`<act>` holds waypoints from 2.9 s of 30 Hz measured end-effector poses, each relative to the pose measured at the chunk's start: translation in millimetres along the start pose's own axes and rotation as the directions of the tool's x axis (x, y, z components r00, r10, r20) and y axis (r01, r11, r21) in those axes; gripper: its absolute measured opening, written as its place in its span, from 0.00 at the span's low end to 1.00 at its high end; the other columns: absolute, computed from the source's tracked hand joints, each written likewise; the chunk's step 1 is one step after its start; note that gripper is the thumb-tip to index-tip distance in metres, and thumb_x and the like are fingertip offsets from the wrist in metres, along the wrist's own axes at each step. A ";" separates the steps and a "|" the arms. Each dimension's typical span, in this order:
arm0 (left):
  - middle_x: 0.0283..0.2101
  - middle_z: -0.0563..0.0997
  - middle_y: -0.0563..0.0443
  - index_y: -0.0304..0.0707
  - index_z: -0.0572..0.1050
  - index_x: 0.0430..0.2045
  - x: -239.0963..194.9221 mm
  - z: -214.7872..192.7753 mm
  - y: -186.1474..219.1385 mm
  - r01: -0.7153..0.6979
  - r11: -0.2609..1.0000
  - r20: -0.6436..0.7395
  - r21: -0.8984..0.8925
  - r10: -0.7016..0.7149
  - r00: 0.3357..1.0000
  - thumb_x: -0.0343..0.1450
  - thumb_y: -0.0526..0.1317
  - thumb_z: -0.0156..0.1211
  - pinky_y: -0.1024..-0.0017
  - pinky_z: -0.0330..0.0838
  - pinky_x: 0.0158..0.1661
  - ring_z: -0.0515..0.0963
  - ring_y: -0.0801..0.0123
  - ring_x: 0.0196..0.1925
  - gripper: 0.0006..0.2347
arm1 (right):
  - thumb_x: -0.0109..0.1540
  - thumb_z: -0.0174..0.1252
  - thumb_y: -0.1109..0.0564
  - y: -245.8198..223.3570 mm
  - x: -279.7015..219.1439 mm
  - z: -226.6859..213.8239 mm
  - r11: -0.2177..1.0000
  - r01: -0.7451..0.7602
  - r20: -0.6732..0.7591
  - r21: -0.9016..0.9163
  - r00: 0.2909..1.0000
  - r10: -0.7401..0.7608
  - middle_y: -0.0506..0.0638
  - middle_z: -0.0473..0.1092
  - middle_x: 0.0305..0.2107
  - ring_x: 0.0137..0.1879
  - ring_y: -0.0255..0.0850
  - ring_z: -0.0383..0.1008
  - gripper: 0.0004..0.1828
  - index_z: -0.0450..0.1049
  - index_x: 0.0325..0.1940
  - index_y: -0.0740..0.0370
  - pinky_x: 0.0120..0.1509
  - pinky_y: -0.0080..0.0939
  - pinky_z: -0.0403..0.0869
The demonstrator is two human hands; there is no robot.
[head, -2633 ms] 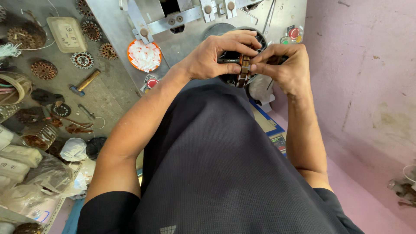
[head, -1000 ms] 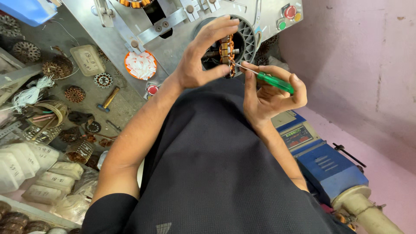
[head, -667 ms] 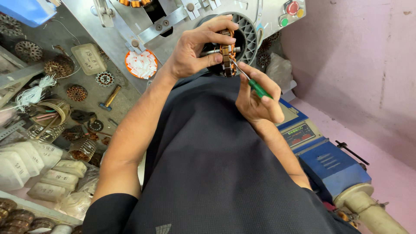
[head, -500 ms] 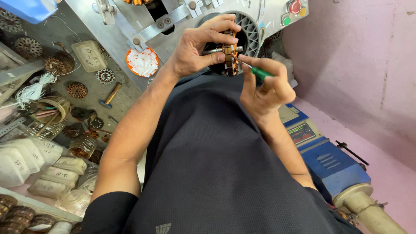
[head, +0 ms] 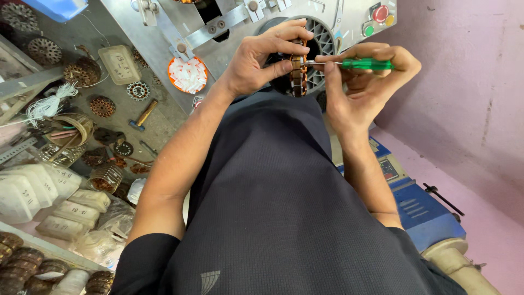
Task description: The person uses a screwdriver to tighten components and adjust wires on a motor stator within a winding machine, occasionally moving metal stator cores aside.
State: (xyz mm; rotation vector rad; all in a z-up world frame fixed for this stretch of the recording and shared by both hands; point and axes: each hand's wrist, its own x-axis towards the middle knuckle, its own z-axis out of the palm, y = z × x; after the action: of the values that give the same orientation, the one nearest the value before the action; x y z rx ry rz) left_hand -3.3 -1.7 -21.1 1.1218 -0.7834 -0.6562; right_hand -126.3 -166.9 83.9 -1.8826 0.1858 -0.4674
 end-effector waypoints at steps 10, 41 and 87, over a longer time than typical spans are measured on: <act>0.63 0.77 0.46 0.33 0.79 0.52 3.3 0.3 5.1 0.001 1.000 -0.003 0.024 -0.001 1.000 0.75 0.29 0.67 0.60 0.62 0.75 0.69 0.57 0.75 0.11 | 0.71 0.60 0.79 0.4 17.3 -9.4 0.990 -0.089 0.200 -0.111 0.974 0.110 0.56 0.66 0.49 0.52 0.42 0.80 0.26 0.52 0.59 0.64 0.54 0.36 0.83; 0.43 0.75 0.47 0.39 0.78 0.43 -197.1 -58.5 -17.8 0.708 0.458 -0.760 0.538 -0.101 0.643 0.64 0.34 0.70 0.61 0.75 0.40 0.80 0.56 0.39 0.14 | 0.78 0.59 0.72 -2.4 -25.6 -29.6 0.896 -0.313 0.013 0.316 0.945 0.326 0.54 0.67 0.39 0.38 0.48 0.78 0.21 0.53 0.64 0.62 0.45 0.50 0.84; 0.41 0.80 0.46 0.34 0.75 0.38 -37.6 42.4 92.8 0.012 0.901 -0.406 0.433 0.183 0.896 0.72 0.28 0.63 0.68 0.77 0.45 0.83 0.58 0.43 0.05 | 0.62 0.66 0.71 -43.6 -4.1 25.7 0.982 0.009 0.198 -0.187 0.980 0.029 0.53 0.76 0.41 0.46 0.40 0.78 0.10 0.76 0.46 0.67 0.54 0.35 0.75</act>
State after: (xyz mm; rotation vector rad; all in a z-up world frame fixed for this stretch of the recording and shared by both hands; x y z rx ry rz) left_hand -52.9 34.2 68.7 1.5572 -0.5904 -0.1321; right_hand -123.8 -127.6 116.1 -2.0988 0.1077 -0.2570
